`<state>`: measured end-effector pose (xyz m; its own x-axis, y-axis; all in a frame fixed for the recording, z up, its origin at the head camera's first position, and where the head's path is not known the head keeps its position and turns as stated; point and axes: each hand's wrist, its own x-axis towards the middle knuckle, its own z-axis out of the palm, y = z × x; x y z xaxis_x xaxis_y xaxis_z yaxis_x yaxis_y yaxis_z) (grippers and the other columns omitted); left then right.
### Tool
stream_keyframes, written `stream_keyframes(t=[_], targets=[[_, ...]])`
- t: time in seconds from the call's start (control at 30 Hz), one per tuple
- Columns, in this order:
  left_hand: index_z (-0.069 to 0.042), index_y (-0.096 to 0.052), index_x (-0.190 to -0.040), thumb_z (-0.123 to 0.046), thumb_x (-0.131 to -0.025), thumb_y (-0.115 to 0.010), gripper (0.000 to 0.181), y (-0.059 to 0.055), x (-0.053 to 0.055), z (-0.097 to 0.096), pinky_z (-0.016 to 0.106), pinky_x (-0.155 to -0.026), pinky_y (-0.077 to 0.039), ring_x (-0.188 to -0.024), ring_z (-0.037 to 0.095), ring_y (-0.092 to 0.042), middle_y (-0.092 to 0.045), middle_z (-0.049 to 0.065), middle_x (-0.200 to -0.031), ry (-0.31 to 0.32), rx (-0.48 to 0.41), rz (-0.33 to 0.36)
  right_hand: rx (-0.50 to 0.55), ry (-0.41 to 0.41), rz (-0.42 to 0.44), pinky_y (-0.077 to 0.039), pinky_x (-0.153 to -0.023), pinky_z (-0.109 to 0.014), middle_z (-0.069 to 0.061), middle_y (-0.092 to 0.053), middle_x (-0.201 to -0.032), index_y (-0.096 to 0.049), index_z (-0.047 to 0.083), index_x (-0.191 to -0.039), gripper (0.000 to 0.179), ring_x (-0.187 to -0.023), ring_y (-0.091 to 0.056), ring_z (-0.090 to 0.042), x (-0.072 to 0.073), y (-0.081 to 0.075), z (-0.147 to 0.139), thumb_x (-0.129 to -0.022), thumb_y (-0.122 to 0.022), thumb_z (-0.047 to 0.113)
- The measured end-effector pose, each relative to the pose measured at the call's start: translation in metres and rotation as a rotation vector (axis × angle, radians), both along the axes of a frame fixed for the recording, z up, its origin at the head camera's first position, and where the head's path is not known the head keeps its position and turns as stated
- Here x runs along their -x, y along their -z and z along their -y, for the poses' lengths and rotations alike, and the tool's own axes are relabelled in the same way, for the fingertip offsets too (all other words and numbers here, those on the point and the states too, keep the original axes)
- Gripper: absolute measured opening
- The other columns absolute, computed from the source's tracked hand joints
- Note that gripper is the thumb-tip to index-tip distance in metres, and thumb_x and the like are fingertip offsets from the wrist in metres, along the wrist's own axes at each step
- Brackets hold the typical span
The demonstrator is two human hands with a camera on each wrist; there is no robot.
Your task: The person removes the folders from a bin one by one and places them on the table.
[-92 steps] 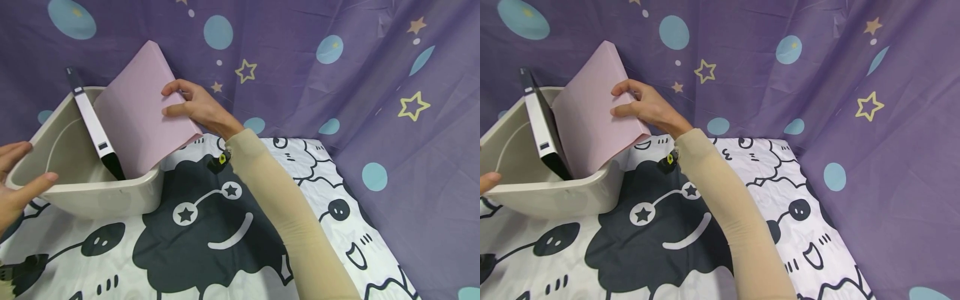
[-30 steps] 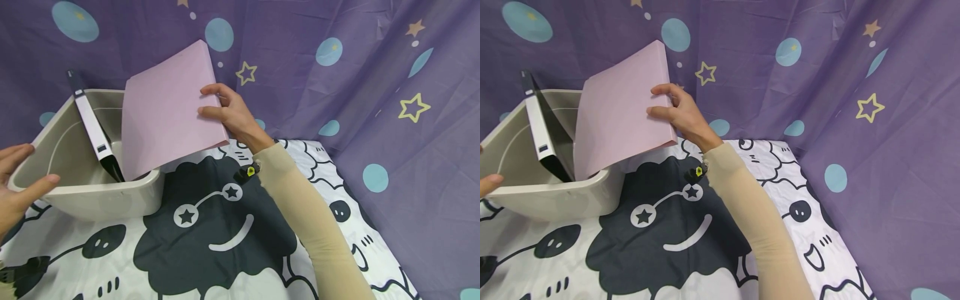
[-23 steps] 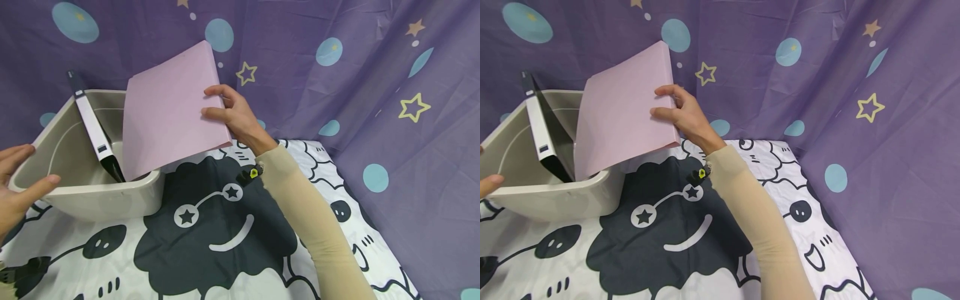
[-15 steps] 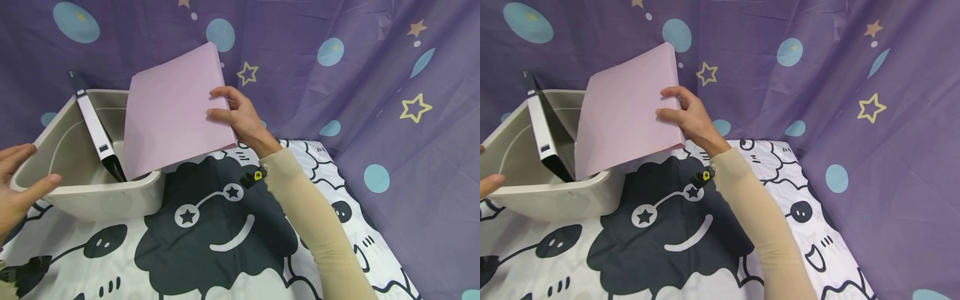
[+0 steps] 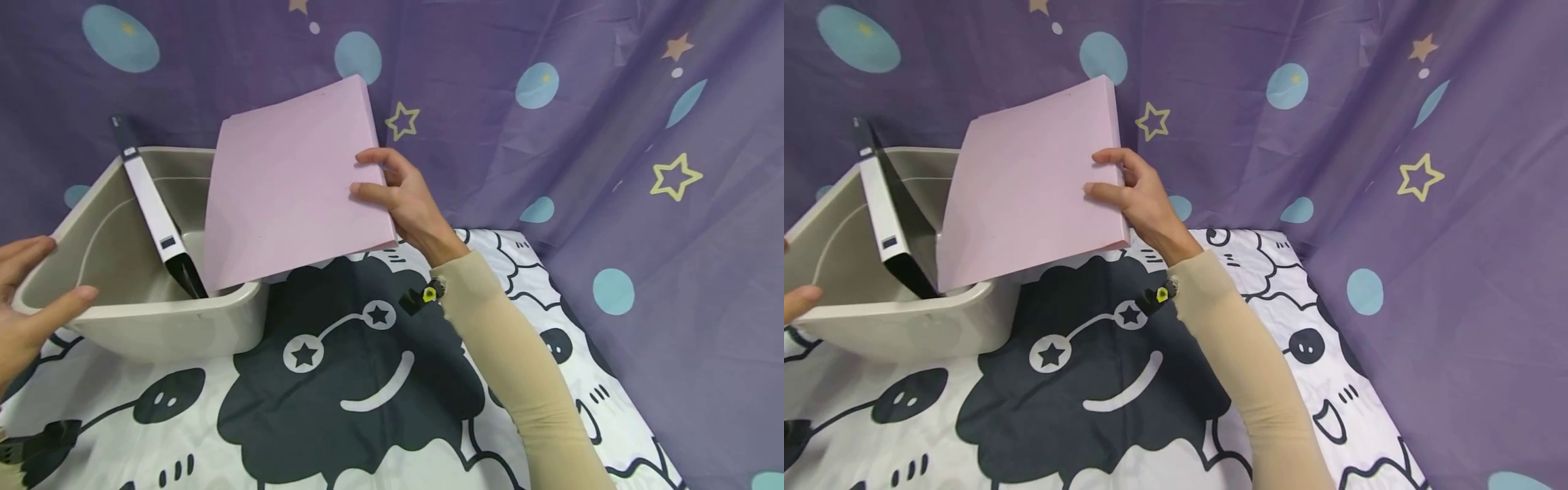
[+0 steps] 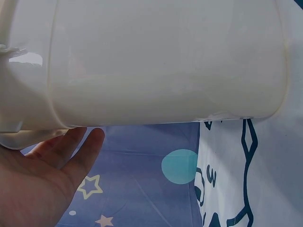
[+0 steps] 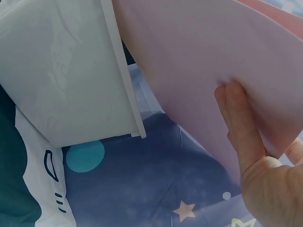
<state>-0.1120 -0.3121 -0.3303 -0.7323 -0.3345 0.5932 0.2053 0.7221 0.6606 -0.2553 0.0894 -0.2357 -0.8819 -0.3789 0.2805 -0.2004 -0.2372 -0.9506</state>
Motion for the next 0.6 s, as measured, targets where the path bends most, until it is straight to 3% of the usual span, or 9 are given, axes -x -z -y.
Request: stream_keyframes(t=[0.33, 0.6], targets=[[0.002, -0.047, -0.138, -0.012, -0.082, -0.069, 0.062, 0.002, -0.002, 0.001, 0.013, -0.104, -0.024, -0.122, -0.003, -0.035, -0.042, 0.004, -0.145, 0.036, -0.046, -0.037, 0.026, -0.006, 0.002, -0.056, -0.056, -0.045, -0.018, -0.064, -0.101, -0.055, 0.010, -0.120, 0.042, -0.074, -0.069, -0.030, -0.004, 0.006, -0.015, -0.083, -0.067, -0.003], [-0.003, -0.045, -0.142, -0.012, -0.084, -0.068, 0.063, 0.000, -0.008, -0.007, 0.013, -0.104, -0.024, -0.125, -0.002, -0.034, -0.039, 0.007, -0.148, -0.001, -0.041, 0.020, 0.057, -0.008, 0.013, -0.056, -0.056, -0.041, -0.016, -0.064, -0.101, -0.055, 0.011, -0.119, 0.041, -0.075, -0.069, -0.028, -0.005, 0.013, -0.029, -0.083, -0.066, -0.004]])
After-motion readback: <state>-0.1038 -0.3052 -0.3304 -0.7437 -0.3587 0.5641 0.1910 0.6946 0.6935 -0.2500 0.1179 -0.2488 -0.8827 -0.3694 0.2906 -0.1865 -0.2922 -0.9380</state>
